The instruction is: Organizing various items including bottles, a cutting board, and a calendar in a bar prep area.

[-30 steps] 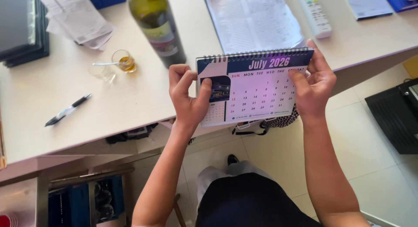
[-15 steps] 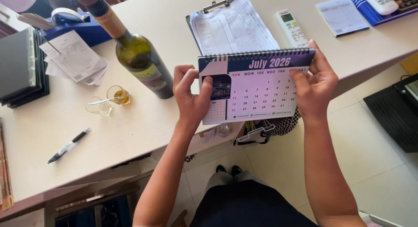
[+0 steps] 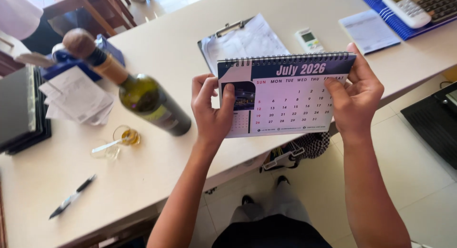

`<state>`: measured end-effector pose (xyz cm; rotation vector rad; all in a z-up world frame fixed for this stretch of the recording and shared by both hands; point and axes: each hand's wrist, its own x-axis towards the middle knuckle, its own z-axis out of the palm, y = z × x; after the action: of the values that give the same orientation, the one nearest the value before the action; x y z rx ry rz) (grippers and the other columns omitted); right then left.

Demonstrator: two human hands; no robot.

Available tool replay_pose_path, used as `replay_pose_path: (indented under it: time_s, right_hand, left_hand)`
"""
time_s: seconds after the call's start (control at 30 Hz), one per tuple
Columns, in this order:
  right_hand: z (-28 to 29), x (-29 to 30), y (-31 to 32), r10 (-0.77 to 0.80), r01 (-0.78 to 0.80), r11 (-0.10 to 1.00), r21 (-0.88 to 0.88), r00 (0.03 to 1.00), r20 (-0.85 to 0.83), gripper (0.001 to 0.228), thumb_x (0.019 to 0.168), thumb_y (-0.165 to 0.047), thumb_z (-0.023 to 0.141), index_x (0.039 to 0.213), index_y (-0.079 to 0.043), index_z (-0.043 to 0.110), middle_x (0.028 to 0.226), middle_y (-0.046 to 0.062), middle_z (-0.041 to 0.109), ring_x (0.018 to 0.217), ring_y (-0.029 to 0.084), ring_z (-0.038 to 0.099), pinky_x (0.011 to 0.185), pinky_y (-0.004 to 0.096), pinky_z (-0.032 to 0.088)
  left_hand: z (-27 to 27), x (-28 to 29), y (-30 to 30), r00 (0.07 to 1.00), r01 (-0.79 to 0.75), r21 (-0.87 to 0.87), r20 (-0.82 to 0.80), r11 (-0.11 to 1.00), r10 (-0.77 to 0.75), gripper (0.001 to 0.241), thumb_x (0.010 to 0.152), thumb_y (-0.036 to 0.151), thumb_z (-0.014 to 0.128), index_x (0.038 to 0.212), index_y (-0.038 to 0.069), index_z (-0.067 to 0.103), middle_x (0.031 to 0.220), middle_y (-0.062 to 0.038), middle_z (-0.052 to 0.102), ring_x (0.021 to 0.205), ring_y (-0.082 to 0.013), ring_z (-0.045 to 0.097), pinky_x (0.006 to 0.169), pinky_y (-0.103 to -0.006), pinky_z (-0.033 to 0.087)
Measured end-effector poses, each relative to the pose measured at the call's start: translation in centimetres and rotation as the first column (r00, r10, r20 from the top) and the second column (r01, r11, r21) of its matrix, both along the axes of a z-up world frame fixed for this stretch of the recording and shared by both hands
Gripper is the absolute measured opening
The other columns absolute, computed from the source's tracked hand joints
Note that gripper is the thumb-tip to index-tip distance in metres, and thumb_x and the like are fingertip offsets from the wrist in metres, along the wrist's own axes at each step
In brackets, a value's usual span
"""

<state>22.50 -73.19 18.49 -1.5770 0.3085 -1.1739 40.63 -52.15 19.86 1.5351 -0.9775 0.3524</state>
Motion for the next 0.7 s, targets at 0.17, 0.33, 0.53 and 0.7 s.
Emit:
replay_pose_path:
  time_s: [0.17, 0.33, 0.53, 0.7]
  right_hand:
    - [1.1, 1.2, -4.6, -0.048, 0.048, 0.999, 0.007, 0.999, -0.026, 0.066, 0.098, 0.013, 0.061, 0.161, 0.012, 0.04, 0.13, 0.017, 0.068, 0.116, 0.015, 0.068, 0.1, 0.028, 0.059]
    - [1.6, 3.0, -11.7, -0.016, 0.016, 1.0, -0.011, 1.0, -0.013, 0.067, 0.098, 0.013, 0.06, 0.161, 0.012, 0.037, 0.134, 0.016, 0.067, 0.117, 0.015, 0.068, 0.1, 0.028, 0.058]
    - [1.7, 5.9, -21.6, 0.079, -0.08, 0.996, -0.044, 0.997, -0.017, 0.067, 0.102, 0.011, 0.06, 0.163, 0.013, 0.031, 0.136, 0.015, 0.063, 0.12, 0.015, 0.065, 0.105, 0.029, 0.056]
    - [-0.7, 8.8, -28.7, 0.12, -0.122, 0.989, -0.081, 0.992, -0.029, 0.067, 0.105, 0.013, 0.059, 0.162, 0.014, 0.025, 0.141, 0.016, 0.06, 0.128, 0.016, 0.062, 0.114, 0.028, 0.05]
  left_hand:
    - [0.4, 0.8, -5.6, 0.999, -0.01, -0.019, -0.051, 1.0, 0.009, 0.013, 0.099, 0.011, 0.068, 0.104, -0.001, 0.066, 0.106, -0.011, 0.058, 0.094, -0.0204, 0.055, 0.076, -0.0329, 0.048]
    - [1.5, 2.4, -12.1, 0.998, -0.027, -0.022, -0.056, 0.999, 0.026, 0.013, 0.101, 0.01, 0.066, 0.105, -0.002, 0.067, 0.108, -0.011, 0.057, 0.099, -0.0208, 0.059, 0.081, -0.0336, 0.053]
    - [1.3, 4.2, -21.1, 0.989, -0.137, 0.034, -0.043, 0.99, 0.139, 0.013, 0.097, 0.009, 0.069, 0.099, -0.004, 0.068, 0.107, -0.012, 0.058, 0.099, -0.0216, 0.061, 0.085, -0.0337, 0.056]
    - [0.6, 6.6, -27.2, 0.985, -0.154, 0.073, -0.072, 0.985, 0.159, 0.014, 0.096, 0.009, 0.07, 0.101, -0.004, 0.071, 0.108, -0.012, 0.061, 0.096, -0.0213, 0.064, 0.085, -0.0335, 0.055]
